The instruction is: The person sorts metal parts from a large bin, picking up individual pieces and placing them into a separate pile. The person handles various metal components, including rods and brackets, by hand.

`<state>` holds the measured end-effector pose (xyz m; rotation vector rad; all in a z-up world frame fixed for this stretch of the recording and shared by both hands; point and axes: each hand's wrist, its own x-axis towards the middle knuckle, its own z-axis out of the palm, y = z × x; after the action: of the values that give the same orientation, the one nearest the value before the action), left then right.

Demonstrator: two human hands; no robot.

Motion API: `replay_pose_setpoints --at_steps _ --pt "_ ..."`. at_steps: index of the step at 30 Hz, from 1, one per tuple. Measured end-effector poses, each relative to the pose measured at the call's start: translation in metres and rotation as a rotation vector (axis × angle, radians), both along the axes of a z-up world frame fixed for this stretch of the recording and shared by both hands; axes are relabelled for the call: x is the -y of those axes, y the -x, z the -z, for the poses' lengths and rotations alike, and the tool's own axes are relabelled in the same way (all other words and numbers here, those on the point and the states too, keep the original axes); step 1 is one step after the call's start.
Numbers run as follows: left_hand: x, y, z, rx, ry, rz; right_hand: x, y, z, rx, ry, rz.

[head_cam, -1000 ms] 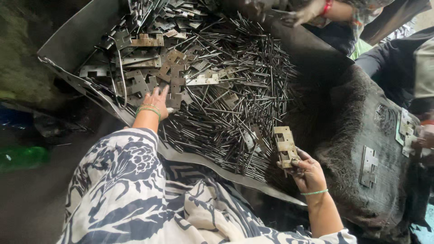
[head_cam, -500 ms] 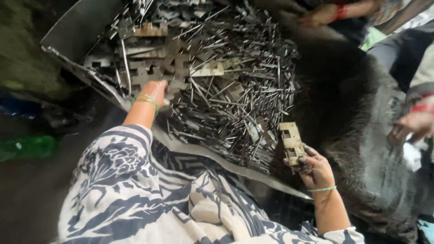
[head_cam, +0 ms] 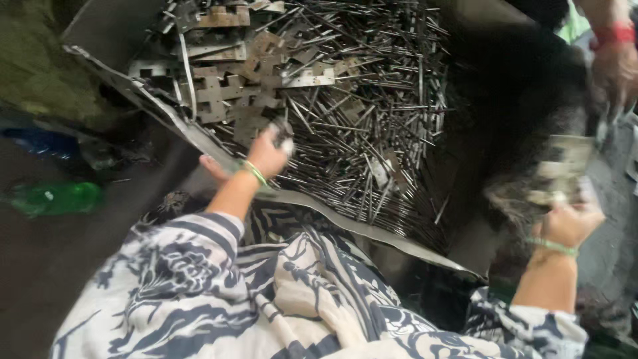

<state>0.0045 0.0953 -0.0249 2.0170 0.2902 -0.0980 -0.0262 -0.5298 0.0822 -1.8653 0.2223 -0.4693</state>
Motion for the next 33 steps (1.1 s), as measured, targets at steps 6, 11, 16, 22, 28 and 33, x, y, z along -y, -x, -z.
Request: replay_pose_setpoints --at_steps 6,11,16,22,28,33 --pt "0.047 0.036 0.033 -0.072 -0.791 0.484 0.104 -0.004 0.021 -0.136 1.372 0.275" --pt "0.044 0.032 0.026 -0.046 -0.878 0.462 0.006 -0.004 0.017 0.130 1.338 0.100" --pt "0.044 0.025 0.015 -0.231 -0.910 0.626 -0.162 -0.029 0.055 0.007 0.930 -0.465" --pt "0.031 0.032 0.008 -0.137 -0.967 0.694 -0.245 -0.054 0.114 -0.521 1.046 -0.524" --pt "0.015 0.033 0.025 -0.040 -0.595 0.612 -0.241 -0.062 0.145 -0.452 1.039 -0.573" --pt "0.032 0.033 0.038 0.133 0.333 0.230 -0.238 -0.074 0.156 -0.524 0.864 -0.498"
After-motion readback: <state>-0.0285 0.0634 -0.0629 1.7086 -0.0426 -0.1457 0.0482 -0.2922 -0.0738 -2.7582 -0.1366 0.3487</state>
